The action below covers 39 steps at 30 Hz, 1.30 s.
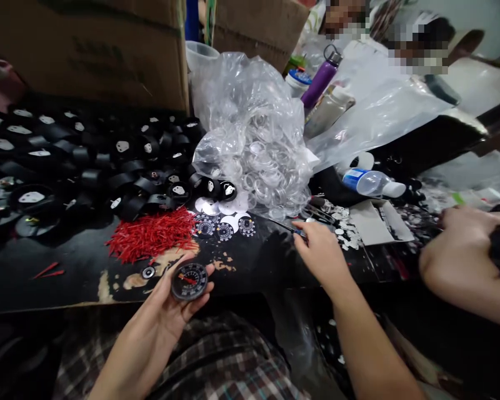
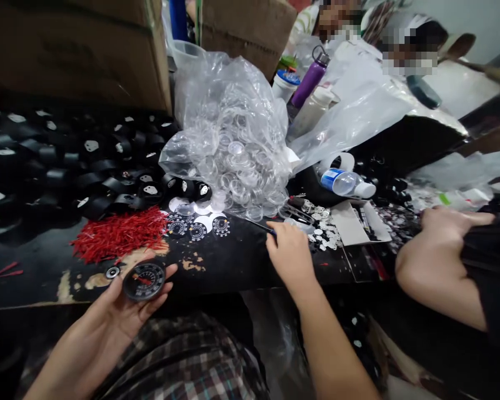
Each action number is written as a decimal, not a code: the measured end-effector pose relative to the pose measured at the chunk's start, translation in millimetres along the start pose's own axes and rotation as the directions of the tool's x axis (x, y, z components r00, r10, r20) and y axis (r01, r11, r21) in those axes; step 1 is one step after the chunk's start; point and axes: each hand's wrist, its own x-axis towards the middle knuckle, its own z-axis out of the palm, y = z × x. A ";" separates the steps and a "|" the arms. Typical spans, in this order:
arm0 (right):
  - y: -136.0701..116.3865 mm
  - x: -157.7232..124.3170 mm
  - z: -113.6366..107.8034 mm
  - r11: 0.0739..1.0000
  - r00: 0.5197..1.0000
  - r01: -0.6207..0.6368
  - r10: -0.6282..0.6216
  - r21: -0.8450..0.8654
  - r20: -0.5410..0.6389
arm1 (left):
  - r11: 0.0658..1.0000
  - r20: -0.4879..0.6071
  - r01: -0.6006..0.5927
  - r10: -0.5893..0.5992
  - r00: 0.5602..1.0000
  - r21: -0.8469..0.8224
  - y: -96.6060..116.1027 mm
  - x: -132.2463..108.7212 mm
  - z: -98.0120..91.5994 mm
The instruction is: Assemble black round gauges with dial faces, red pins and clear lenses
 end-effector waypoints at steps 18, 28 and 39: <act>-96.7 -59.7 -21.7 0.685 0.769 0.159 -0.538 0.711 0.346 | 0.968 -0.144 -0.079 0.046 0.988 -0.238 -21.8 -40.1 -51.3; -145.6 -72.2 8.7 0.581 0.621 0.100 -0.671 0.807 0.406 | 0.937 -0.327 -0.115 0.002 0.945 -0.329 -40.8 -49.3 -93.5; -157.3 -75.4 15.7 0.613 0.591 0.036 -0.650 0.789 0.478 | 0.974 -0.247 -0.076 0.022 0.969 -0.212 -42.7 -47.5 -106.7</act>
